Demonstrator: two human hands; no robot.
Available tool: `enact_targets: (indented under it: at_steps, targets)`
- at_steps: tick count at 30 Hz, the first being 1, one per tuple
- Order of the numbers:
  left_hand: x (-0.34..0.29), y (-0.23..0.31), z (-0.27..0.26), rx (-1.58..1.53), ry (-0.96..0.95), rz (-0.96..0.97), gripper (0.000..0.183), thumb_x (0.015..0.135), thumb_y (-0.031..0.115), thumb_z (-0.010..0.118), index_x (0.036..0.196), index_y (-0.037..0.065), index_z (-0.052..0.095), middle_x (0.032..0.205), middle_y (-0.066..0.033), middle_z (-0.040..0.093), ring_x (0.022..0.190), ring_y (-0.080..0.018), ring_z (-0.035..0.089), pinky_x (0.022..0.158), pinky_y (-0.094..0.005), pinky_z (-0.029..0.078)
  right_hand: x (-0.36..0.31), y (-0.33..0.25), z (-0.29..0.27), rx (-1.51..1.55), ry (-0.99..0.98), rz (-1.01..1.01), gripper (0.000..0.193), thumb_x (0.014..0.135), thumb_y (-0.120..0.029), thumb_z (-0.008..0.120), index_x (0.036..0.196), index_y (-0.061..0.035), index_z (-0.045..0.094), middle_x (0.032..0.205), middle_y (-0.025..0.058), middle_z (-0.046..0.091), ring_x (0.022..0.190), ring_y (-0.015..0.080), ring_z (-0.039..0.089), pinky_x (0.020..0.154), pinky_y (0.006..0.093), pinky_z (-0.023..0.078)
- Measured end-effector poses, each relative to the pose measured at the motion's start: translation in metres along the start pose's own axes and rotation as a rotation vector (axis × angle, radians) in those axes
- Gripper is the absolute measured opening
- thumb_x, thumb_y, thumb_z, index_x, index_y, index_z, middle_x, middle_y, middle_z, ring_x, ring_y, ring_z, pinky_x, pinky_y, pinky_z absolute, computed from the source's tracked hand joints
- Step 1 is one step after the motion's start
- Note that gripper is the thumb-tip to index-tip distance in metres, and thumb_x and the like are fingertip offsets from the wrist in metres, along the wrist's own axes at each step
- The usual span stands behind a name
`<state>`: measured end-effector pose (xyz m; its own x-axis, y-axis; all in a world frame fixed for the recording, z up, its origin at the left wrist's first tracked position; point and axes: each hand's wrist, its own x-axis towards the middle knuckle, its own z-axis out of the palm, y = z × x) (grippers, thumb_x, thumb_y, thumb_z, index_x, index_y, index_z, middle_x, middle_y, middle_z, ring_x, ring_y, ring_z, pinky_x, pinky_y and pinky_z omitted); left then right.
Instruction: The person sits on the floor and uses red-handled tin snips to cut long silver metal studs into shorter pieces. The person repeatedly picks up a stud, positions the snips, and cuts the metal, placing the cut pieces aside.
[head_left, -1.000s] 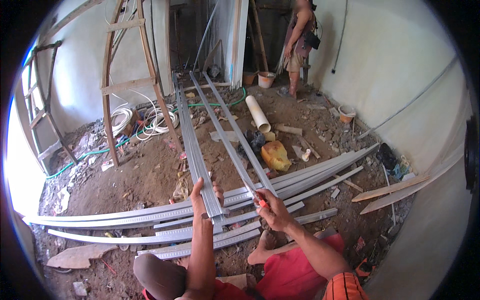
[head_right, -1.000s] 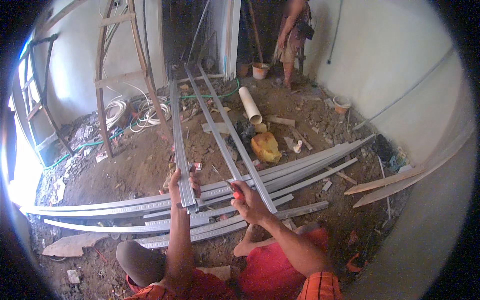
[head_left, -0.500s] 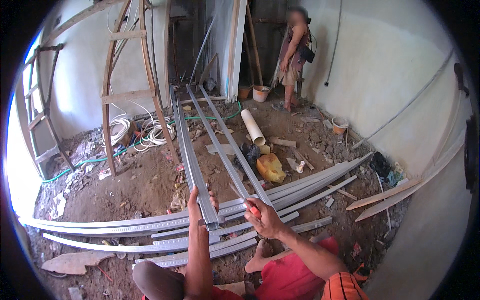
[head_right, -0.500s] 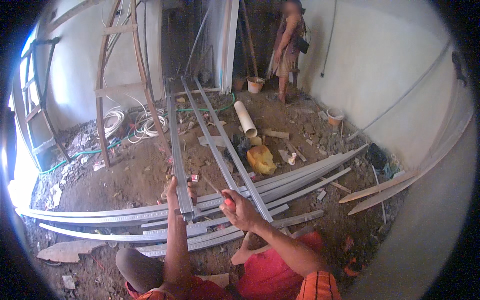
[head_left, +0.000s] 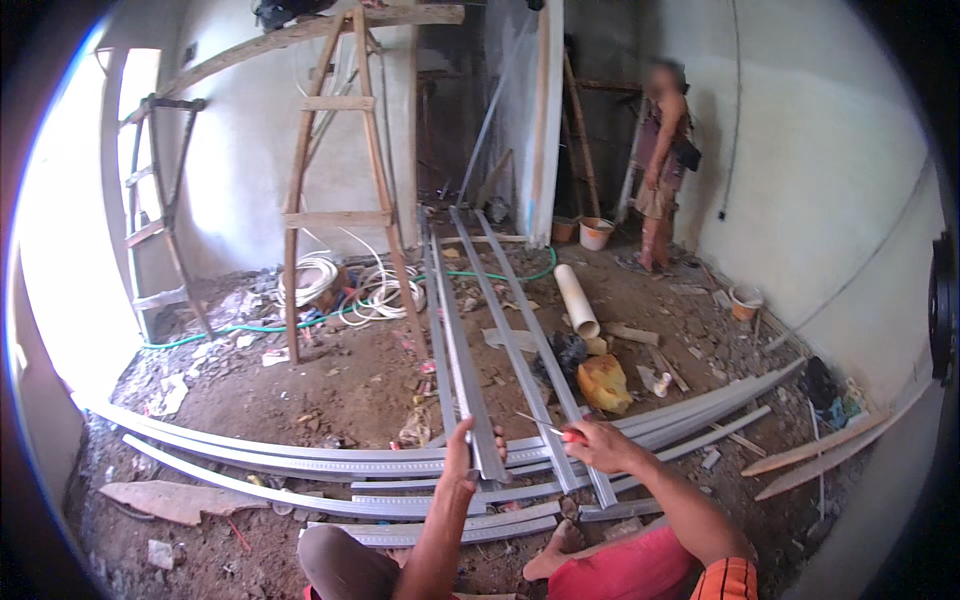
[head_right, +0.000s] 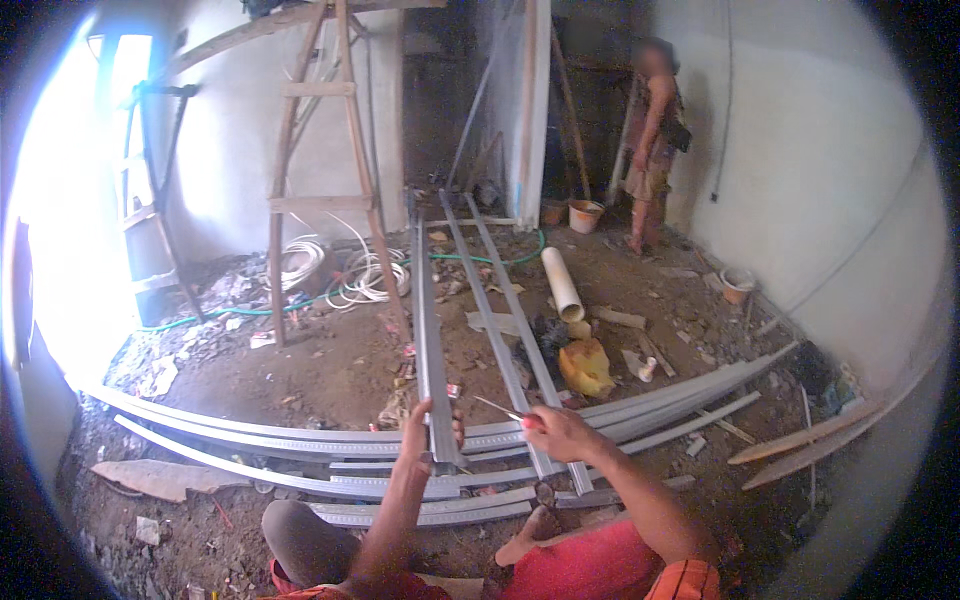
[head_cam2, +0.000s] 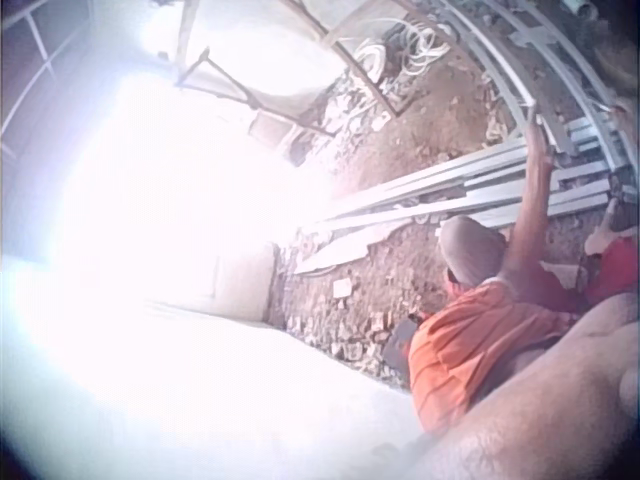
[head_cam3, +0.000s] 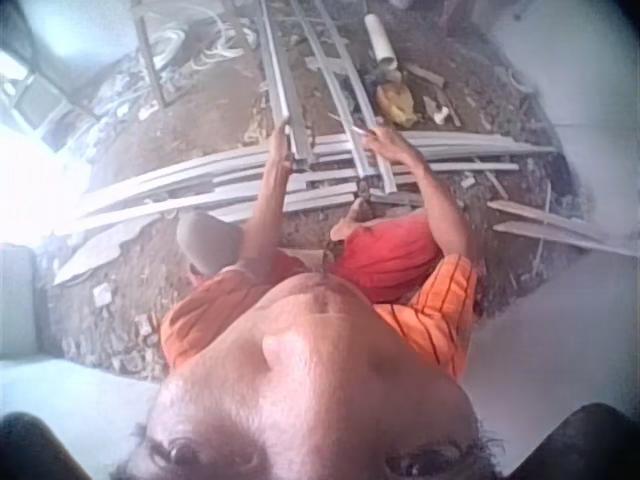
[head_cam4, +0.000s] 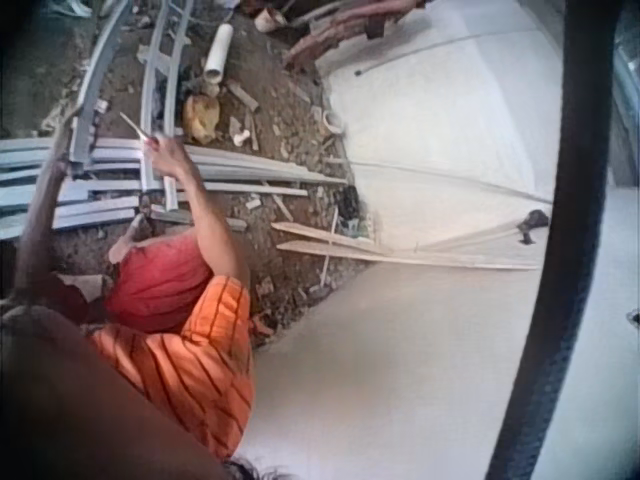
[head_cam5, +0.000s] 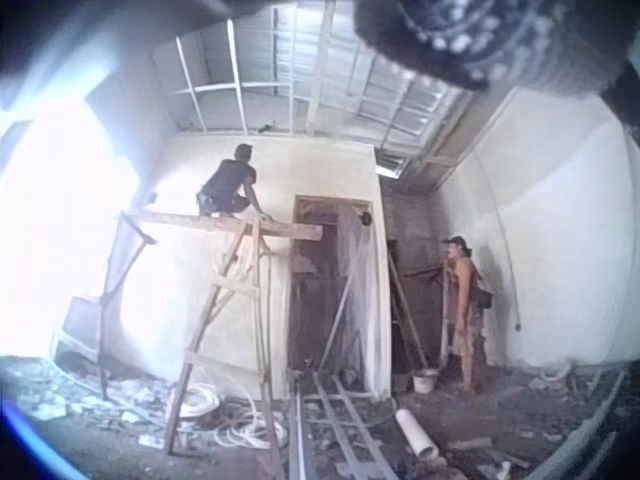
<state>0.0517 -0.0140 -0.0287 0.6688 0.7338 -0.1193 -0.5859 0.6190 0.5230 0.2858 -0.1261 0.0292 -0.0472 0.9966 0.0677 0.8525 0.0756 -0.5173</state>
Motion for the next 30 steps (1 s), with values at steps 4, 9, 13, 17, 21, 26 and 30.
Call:
enact_targets:
  at_steps: [4, 9, 13, 17, 21, 26, 30]
  targets:
    - [0.002, -0.008, 0.002, 0.003, 0.016, -0.016, 0.049, 0.087, 0.043, 0.045, 0.094, -0.004, 0.053, 0.071, -0.0134, 0.058, 0.061, -0.0250, 0.060, 0.057, -0.0363, 0.051, -0.019, 0.095, 0.016, -0.238, -0.170, 0.147, 0.056, 0.083, -0.052, 0.047, 0.092, 0.0023, 0.060, 0.088, 0.0228, 0.063, 0.088, 0.0375, 0.061, 0.073, 0.0449, 0.046]
    - [0.000, -0.010, 0.011, -0.010, 0.016, -0.003, 0.047, 0.084, 0.041, 0.051, 0.096, -0.004, 0.053, 0.072, -0.0131, 0.059, 0.062, -0.0249, 0.060, 0.058, -0.0361, 0.052, -0.046, 0.128, 0.030, -0.247, -0.456, 0.395, 0.065, 0.078, -0.059, 0.051, 0.104, -0.0002, 0.062, 0.102, 0.0235, 0.062, 0.096, 0.0328, 0.060, 0.082, 0.0394, 0.044]
    - [0.002, -0.008, 0.031, 0.069, -0.002, 0.136, 0.049, 0.084, 0.042, 0.050, 0.098, -0.005, 0.053, 0.074, -0.0123, 0.060, 0.064, -0.0232, 0.061, 0.062, -0.0327, 0.052, -0.055, 0.125, 0.029, -0.168, -0.445, 0.473, 0.057, 0.079, -0.054, 0.052, 0.099, -0.0021, 0.063, 0.093, 0.0215, 0.064, 0.084, 0.0302, 0.061, 0.075, 0.0386, 0.044]
    - [0.008, -0.016, 0.031, -0.138, -0.090, 0.058, 0.048, 0.086, 0.042, 0.047, 0.099, -0.004, 0.053, 0.077, -0.0115, 0.060, 0.066, -0.0225, 0.061, 0.061, -0.0315, 0.053, -0.058, 0.123, 0.021, -0.162, -0.429, 0.557, 0.049, 0.080, -0.048, 0.053, 0.091, -0.0009, 0.062, 0.084, 0.0198, 0.063, 0.075, 0.0286, 0.058, 0.070, 0.0383, 0.043]
    - [0.009, -0.022, 0.031, -0.258, -0.163, 0.056, 0.045, 0.090, 0.044, 0.044, 0.100, 0.001, 0.051, 0.081, -0.0101, 0.059, 0.067, -0.0210, 0.061, 0.057, -0.0335, 0.056, -0.066, 0.108, 0.004, -0.202, -0.438, 0.609, 0.048, 0.080, -0.047, 0.052, 0.093, -0.0018, 0.061, 0.089, 0.0188, 0.064, 0.083, 0.0314, 0.059, 0.075, 0.0370, 0.043]
    - [0.011, -0.020, 0.025, -0.519, -0.242, -0.010, 0.044, 0.089, 0.049, 0.046, 0.098, 0.006, 0.050, 0.078, -0.0078, 0.057, 0.064, -0.0194, 0.060, 0.055, -0.0351, 0.057, -0.069, 0.130, 0.013, -0.188, -0.418, 0.547, 0.046, 0.080, -0.047, 0.050, 0.093, -0.0035, 0.060, 0.090, 0.0205, 0.062, 0.086, 0.0340, 0.059, 0.076, 0.0395, 0.043]
    - [0.010, -0.017, 0.024, -0.542, -0.334, -0.016, 0.041, 0.090, 0.046, 0.046, 0.100, 0.007, 0.050, 0.078, -0.0079, 0.056, 0.065, -0.0189, 0.060, 0.054, -0.0337, 0.057, -0.070, 0.119, 0.009, -0.206, -0.424, 0.606, 0.049, 0.080, -0.048, 0.050, 0.090, -0.0011, 0.059, 0.085, 0.0215, 0.062, 0.082, 0.0334, 0.059, 0.074, 0.0395, 0.044]
